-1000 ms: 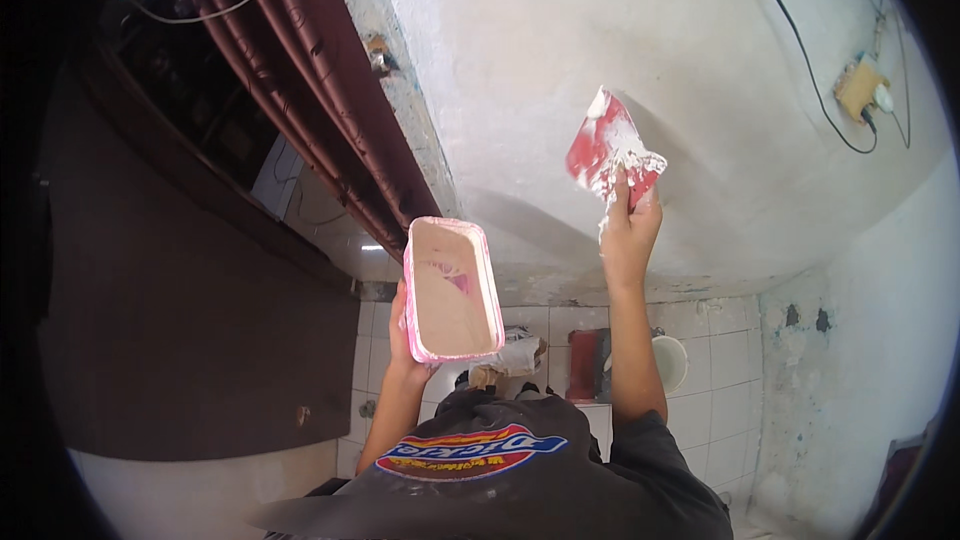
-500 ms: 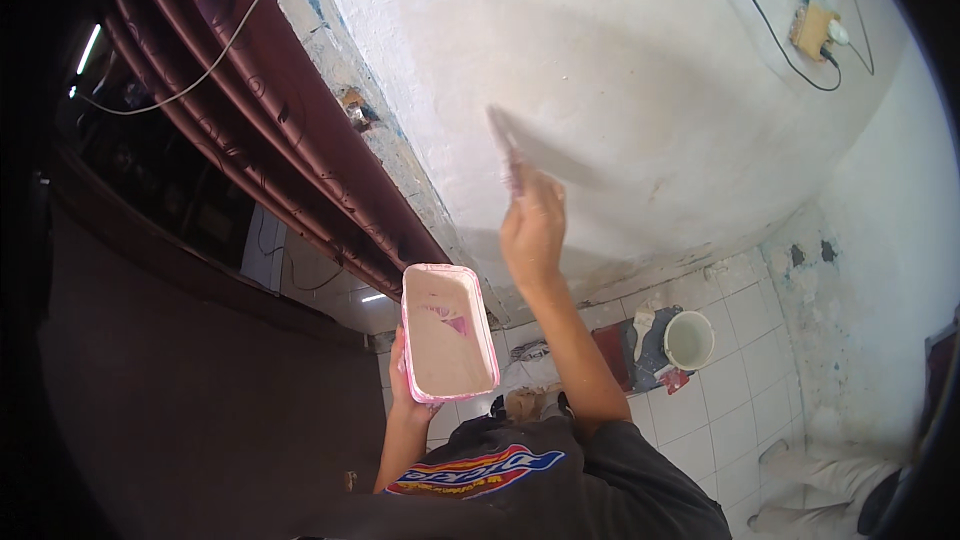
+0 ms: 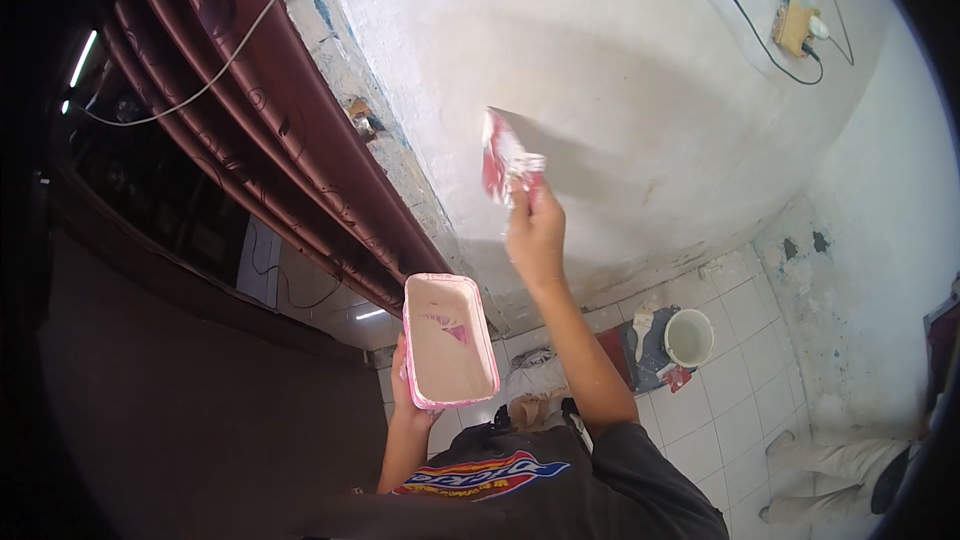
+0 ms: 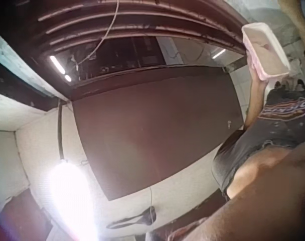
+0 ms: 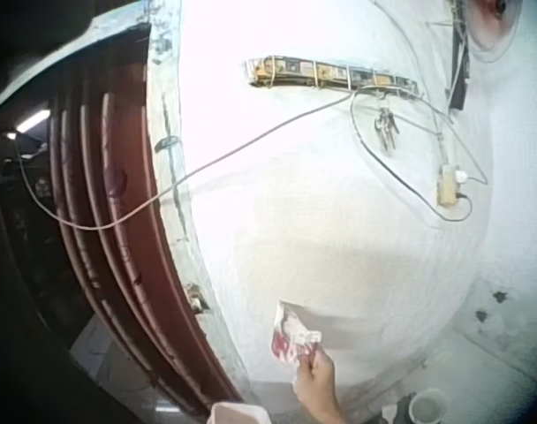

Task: The person applies wall filler to a wall using a scraper.

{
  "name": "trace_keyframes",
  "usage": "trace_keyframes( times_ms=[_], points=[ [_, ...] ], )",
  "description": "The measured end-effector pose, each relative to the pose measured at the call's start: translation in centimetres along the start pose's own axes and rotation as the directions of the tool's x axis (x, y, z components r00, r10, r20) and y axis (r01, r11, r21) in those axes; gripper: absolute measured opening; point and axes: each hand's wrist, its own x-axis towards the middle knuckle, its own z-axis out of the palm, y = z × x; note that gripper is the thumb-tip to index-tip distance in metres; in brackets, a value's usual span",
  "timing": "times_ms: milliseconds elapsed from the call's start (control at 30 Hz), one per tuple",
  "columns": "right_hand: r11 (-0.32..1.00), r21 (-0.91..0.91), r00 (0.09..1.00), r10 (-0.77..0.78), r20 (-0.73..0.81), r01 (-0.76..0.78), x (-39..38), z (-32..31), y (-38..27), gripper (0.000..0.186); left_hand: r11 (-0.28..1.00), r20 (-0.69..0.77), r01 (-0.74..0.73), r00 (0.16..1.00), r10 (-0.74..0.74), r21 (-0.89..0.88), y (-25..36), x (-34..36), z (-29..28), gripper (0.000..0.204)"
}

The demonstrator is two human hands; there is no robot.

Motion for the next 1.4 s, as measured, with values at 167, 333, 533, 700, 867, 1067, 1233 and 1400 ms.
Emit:
trace_keyframes(
  times_ms=[167,333,533,700,867,1067,1233,1400],
  points=[
    [0.337,0.818,0.862,0.382,0.333,-0.466,0.1,-3.7,-1.7,0.032,0.997,0.008,-0.064,0.998,0.064,-0.035,-0.5,-0.2,0.8,0.058],
    [0.78,0.625,0.997,0.058,-0.043,-0.018,6.2,-5.5,-7.2,0.027,0.995,0.032,-0.07,0.997,0.072,-0.068,-1.4,-0.1,1.2,0.058],
    [0.639,-0.548,0.754,-0.656,-0.023,0.54,15.2,-7.9,-14.1,0.027,0.994,0.031,-0.087,0.996,0.089,-0.073,-2.9,0.3,3.1,0.055],
    [0.024,-0.778,0.452,-0.824,0.34,0.628,16.2,-6.7,-9.9,0.038,0.987,-0.007,-0.131,0.991,0.131,-0.092,-3.4,0.6,3.4,0.052],
    [0.133,-0.663,0.52,-0.738,0.43,0.736,12.6,-8.1,-8.0,0.037,0.991,0.024,-0.115,0.993,0.117,-0.064,-3.4,0.4,2.7,0.059],
    [0.211,-0.715,0.547,-0.79,0.277,0.667,17.4,-8.5,-14.1,0.035,0.996,0.062,-0.06,0.996,0.064,-0.07,-4.0,1.4,3.2,0.058],
    [0.03,-0.629,0.433,-0.751,0.498,0.777,13.2,-6.2,-9.8,0.035,0.993,0.042,-0.098,0.994,0.101,-0.064,-4.0,1.8,2.8,0.057],
    [0.276,-0.519,0.563,-0.617,0.55,0.809,10.7,-6.2,-10.0,0.037,0.991,0.067,-0.088,0.993,0.095,-0.099,-3.5,1.3,2.1,0.058]
  ],
)
